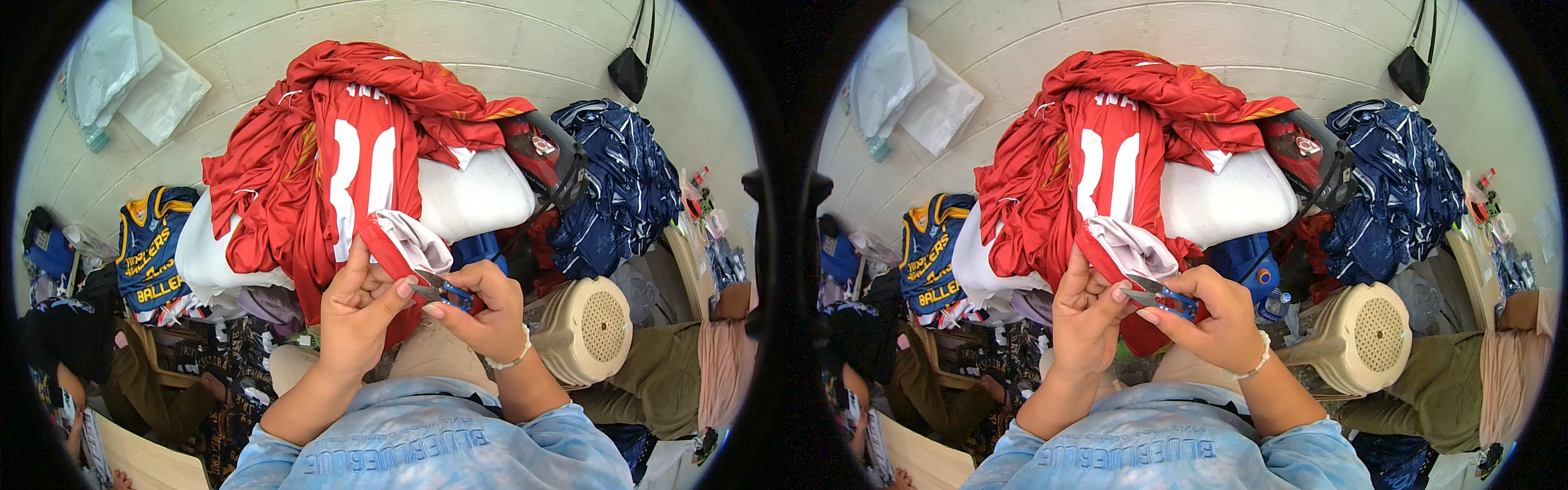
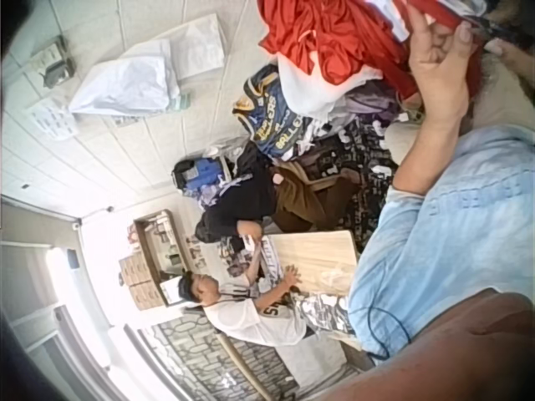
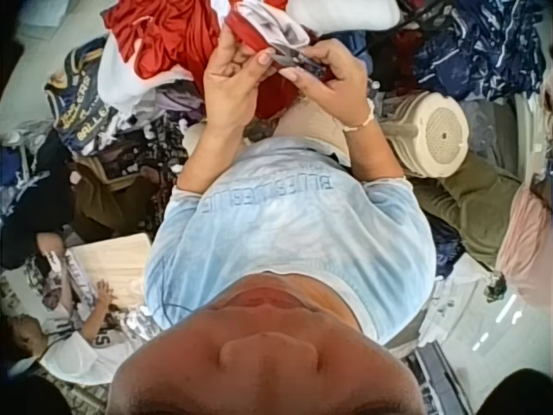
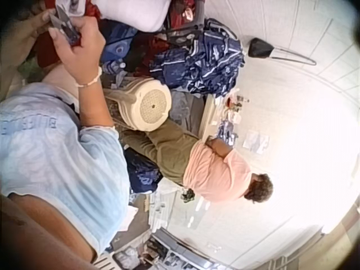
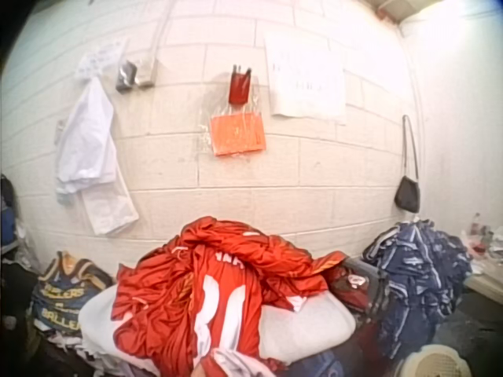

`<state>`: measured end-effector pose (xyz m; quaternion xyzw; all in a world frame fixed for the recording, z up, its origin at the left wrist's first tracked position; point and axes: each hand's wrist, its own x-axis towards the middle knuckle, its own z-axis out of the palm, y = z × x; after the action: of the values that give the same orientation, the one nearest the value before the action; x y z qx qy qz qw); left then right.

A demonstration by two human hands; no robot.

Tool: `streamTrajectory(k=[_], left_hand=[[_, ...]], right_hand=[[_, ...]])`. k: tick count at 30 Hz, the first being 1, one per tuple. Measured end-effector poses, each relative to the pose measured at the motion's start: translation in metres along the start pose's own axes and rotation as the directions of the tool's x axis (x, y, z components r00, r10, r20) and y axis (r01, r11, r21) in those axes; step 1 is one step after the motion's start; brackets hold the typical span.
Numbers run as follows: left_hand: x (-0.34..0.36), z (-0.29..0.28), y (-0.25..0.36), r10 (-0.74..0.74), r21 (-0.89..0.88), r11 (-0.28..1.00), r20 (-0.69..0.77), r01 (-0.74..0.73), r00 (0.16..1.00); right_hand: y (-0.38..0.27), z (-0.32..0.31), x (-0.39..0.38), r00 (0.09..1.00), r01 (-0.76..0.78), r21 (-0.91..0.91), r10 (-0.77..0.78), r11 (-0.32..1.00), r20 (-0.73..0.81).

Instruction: The person uses scissors to cut the white stripe along the hem of a red jersey. They repeatedly reposition the fabric and continue cutting along the edge. The jersey remains on a pile of other garments throughout the clip.

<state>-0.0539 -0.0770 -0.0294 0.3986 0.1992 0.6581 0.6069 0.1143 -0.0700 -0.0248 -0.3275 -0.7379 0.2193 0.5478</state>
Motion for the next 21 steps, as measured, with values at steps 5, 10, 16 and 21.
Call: streamTrajectory(k=[5, 10, 16, 21], left_hand=[[-0.0007, -0.0007, 0.001, -0.016, 0.048, 0.999, 0.0, 0.016, 1.0], [0.0, 0.0002, 0.0011, 0.024, 0.081, 0.996, 0.023, -0.025, 0.999], [-0.0018, -0.0003, 0.0013, 0.027, 0.176, 0.984, 0.065, -0.038, 0.998], [-0.0001, -0.0002, -0.0018, 0.041, 0.152, 0.987, 0.03, -0.045, 0.999]], right_hand=[[0.0027, 0.0002, -0.0015, 1.0, 0.005, -0.032, -0.006, 0.999, -0.013], [0.0014, 0.0017, 0.0005, 1.0, 0.016, -0.037, -0.017, 0.999, -0.017], [-0.0024, 0.0016, 0.0042, 0.998, 0.058, -0.045, -0.059, 0.997, -0.032], [-0.0015, 0.0017, 0.0029, 0.999, -0.041, -0.073, 0.039, 0.996, -0.025]])
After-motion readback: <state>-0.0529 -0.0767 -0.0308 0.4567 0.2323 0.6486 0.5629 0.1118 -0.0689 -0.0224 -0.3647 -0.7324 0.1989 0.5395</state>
